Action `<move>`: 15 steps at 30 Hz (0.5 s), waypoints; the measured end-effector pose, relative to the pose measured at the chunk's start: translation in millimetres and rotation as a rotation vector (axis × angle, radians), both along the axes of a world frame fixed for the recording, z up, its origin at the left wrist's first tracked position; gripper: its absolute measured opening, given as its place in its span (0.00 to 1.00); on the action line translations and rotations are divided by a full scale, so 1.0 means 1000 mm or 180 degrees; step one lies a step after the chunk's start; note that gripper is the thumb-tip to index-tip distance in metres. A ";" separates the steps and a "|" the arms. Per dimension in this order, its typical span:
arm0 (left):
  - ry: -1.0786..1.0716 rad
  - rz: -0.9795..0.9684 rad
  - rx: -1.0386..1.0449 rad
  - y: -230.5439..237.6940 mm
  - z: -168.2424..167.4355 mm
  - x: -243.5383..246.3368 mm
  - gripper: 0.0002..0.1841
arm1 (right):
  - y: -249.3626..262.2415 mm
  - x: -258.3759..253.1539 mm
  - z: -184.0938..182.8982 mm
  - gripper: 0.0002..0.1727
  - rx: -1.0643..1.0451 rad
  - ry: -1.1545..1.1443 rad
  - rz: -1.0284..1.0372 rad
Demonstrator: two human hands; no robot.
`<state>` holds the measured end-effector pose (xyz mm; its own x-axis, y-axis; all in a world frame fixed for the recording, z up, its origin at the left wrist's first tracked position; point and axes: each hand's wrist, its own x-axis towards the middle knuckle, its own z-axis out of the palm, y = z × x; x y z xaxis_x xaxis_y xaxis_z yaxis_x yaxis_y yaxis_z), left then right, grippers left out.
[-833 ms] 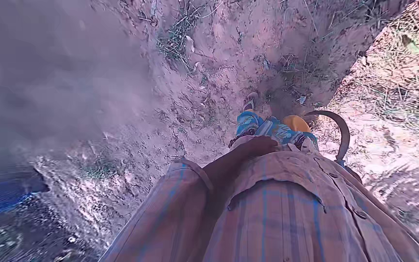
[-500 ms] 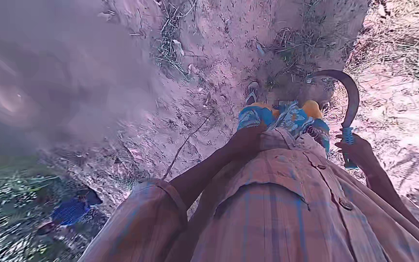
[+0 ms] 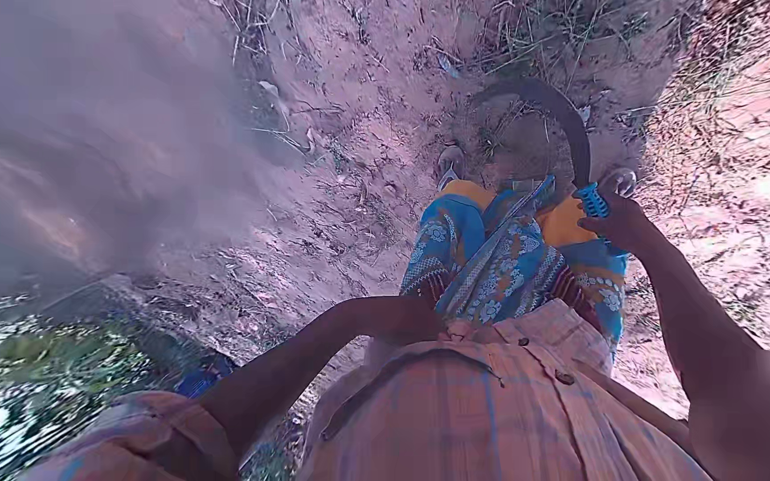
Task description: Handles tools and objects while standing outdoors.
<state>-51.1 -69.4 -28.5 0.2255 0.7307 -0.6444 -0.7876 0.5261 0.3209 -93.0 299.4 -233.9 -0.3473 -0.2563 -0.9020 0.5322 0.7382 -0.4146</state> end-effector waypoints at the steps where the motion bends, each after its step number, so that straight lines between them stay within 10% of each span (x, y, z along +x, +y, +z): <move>1: 0.0414 -0.0095 0.0183 0.003 -0.051 0.016 0.16 | 0.004 0.003 -0.015 0.25 -0.0005 -0.0005 -0.0074; 9: 0.1272 -0.0364 -0.1917 0.098 -0.369 0.014 0.20 | 0.019 0.049 -0.077 0.27 0.0082 -0.0152 -0.1148; 15: 0.1320 -0.0706 -0.2441 0.166 -0.455 0.040 0.39 | 0.035 0.080 -0.125 0.28 0.0191 0.0042 -0.2264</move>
<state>-11.2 96.7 -483.6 -0.0492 0.0336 -0.9982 -0.5414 0.8389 0.0549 -12.7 334.7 -358.4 -0.4229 0.0866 -0.9020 0.8884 0.2357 -0.3939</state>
